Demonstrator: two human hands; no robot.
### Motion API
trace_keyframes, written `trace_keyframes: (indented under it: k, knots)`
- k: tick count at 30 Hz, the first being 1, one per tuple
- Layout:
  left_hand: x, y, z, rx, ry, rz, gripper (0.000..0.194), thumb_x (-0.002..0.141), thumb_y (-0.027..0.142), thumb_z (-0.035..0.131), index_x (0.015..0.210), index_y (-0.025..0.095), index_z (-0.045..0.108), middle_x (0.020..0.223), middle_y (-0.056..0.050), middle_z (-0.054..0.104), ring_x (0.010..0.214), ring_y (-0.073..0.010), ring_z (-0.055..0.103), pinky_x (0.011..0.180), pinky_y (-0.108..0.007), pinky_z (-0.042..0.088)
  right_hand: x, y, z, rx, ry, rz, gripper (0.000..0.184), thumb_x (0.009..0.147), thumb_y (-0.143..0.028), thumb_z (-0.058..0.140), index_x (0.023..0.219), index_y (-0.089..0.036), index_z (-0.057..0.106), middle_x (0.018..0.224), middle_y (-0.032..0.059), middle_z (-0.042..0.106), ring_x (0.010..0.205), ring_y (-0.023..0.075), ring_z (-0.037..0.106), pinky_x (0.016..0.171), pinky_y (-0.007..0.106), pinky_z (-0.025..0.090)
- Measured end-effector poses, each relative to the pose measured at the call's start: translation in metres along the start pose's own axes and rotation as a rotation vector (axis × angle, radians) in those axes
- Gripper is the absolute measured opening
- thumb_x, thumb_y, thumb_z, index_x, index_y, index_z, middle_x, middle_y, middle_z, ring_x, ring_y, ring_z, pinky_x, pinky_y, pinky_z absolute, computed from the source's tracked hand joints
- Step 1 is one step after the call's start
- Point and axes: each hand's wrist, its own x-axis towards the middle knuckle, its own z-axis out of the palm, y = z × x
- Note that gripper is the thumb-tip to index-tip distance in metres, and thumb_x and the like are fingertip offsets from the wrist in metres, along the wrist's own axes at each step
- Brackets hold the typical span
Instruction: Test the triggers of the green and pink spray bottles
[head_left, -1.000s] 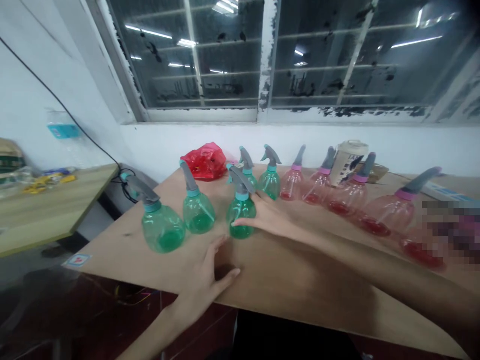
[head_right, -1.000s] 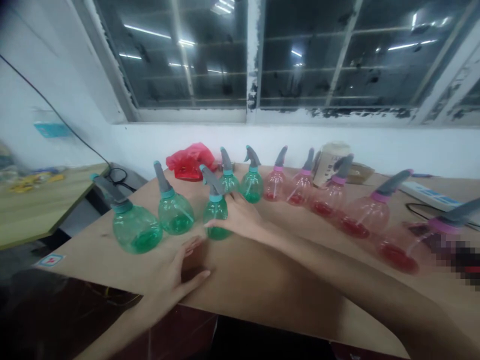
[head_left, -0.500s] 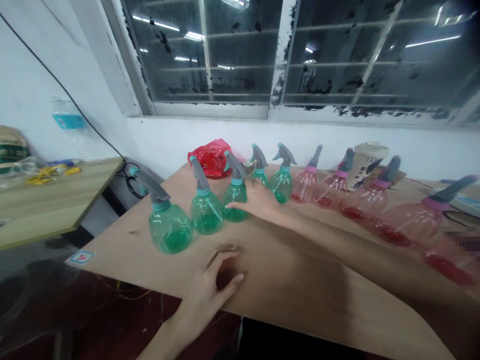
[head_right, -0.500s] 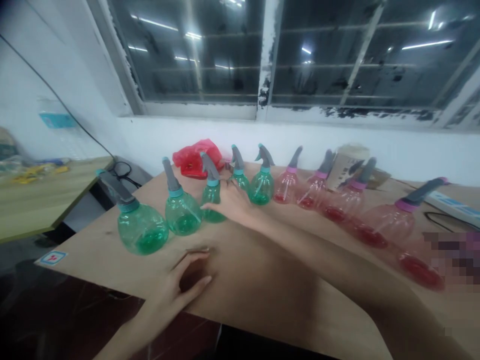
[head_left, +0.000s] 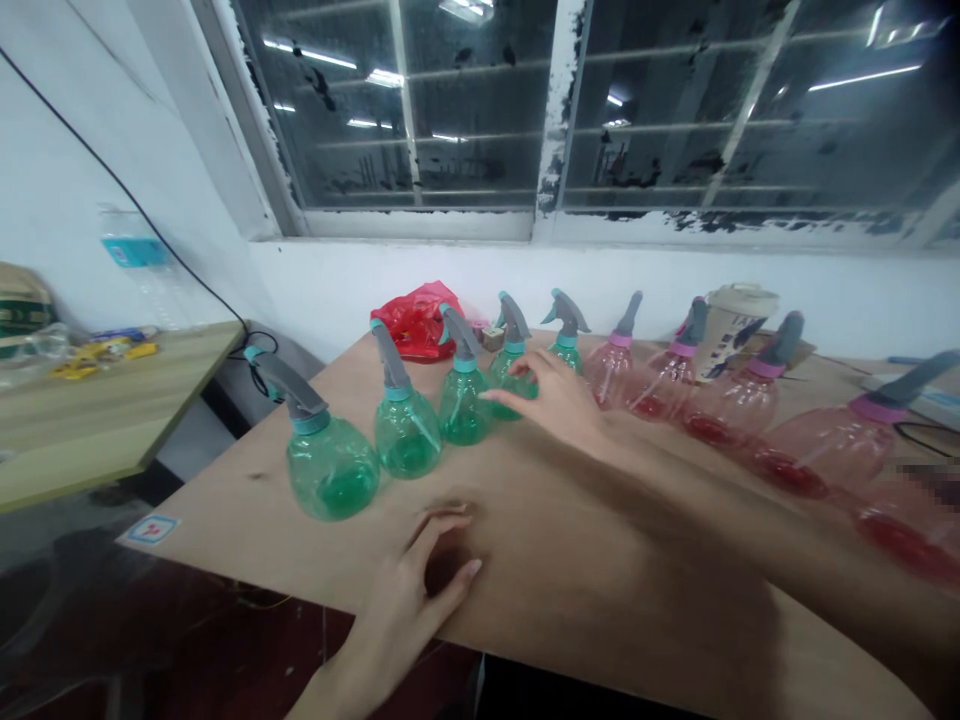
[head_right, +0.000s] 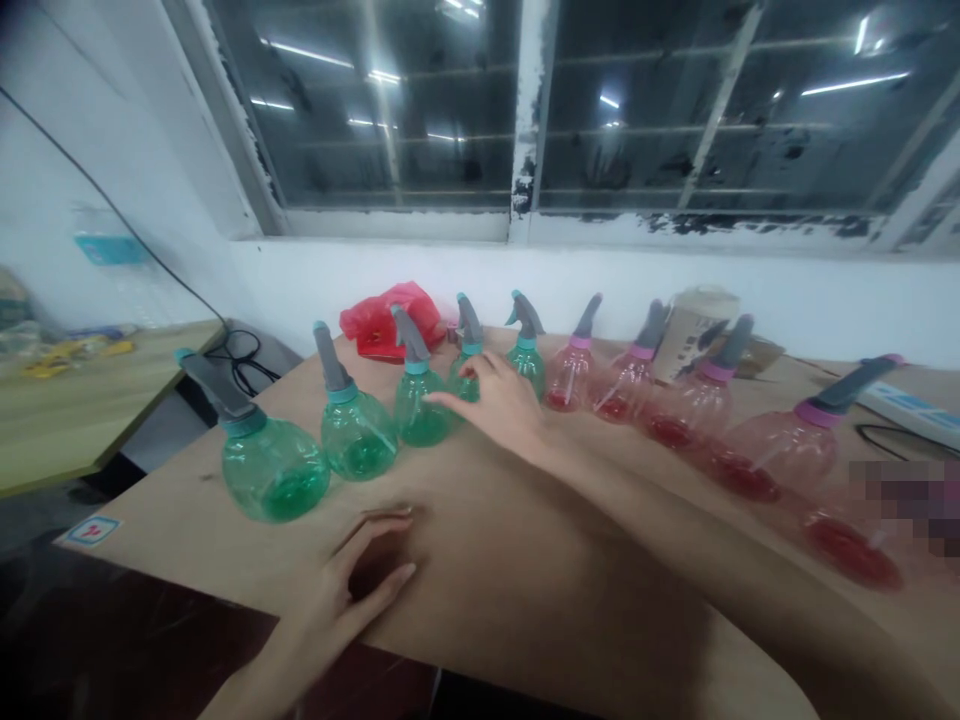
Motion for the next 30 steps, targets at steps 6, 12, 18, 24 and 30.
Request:
trace_keyframes:
  k: [6, 12, 18, 24, 30]
  knots:
    - [0.002, -0.003, 0.004, 0.044, 0.067, -0.017, 0.025, 0.087, 0.039, 0.053, 0.109, 0.028, 0.054, 0.118, -0.004, 0.06, 0.112, -0.0241, 0.057, 0.098, -0.048, 0.046, 0.018, 0.034, -0.005, -0.004, 0.024, 0.217, 0.048, 0.078, -0.06, 0.057, 0.1, -0.017, 0.062, 0.102, 0.0101, 0.066, 0.086, 0.0246, 0.064, 0.076, 0.038, 0.049]
    - [0.0, -0.002, 0.003, 0.017, 0.077, -0.071, 0.026, 0.086, 0.042, 0.053, 0.109, 0.028, 0.056, 0.115, -0.002, 0.062, 0.109, -0.0226, 0.059, 0.098, -0.045, 0.047, 0.041, 0.02, 0.006, -0.037, -0.078, 0.289, 0.049, 0.081, -0.054, 0.055, 0.115, -0.018, 0.06, 0.113, 0.0126, 0.065, 0.104, 0.0285, 0.061, 0.082, 0.038, 0.047]
    - [0.001, 0.003, 0.002, -0.02, 0.129, -0.114, 0.026, 0.084, 0.043, 0.055, 0.102, 0.025, 0.061, 0.108, -0.003, 0.066, 0.104, -0.0235, 0.061, 0.096, -0.044, 0.048, 0.041, 0.011, 0.002, -0.101, -0.138, 0.347, 0.041, 0.08, -0.05, 0.056, 0.101, -0.016, 0.066, 0.102, 0.0154, 0.069, 0.095, 0.0333, 0.065, 0.074, 0.041, 0.049]
    - [-0.002, 0.009, -0.002, -0.131, 0.172, -0.161, 0.026, 0.086, 0.045, 0.053, 0.095, 0.022, 0.064, 0.097, -0.004, 0.069, 0.095, -0.0242, 0.065, 0.088, -0.042, 0.053, 0.023, 0.01, -0.015, -0.118, -0.153, 0.323, 0.042, 0.079, -0.054, 0.056, 0.097, -0.017, 0.067, 0.1, 0.0145, 0.07, 0.091, 0.0334, 0.066, 0.07, 0.043, 0.05]
    - [0.011, 0.018, 0.004, -0.155, 0.071, -0.119, 0.025, 0.086, 0.042, 0.055, 0.098, 0.022, 0.062, 0.102, -0.006, 0.068, 0.099, -0.0244, 0.064, 0.092, -0.045, 0.051, -0.023, 0.01, -0.05, -0.077, -0.134, 0.252, 0.037, 0.077, -0.053, 0.061, 0.093, -0.02, 0.067, 0.088, 0.0114, 0.07, 0.076, 0.0299, 0.066, 0.059, 0.04, 0.05]
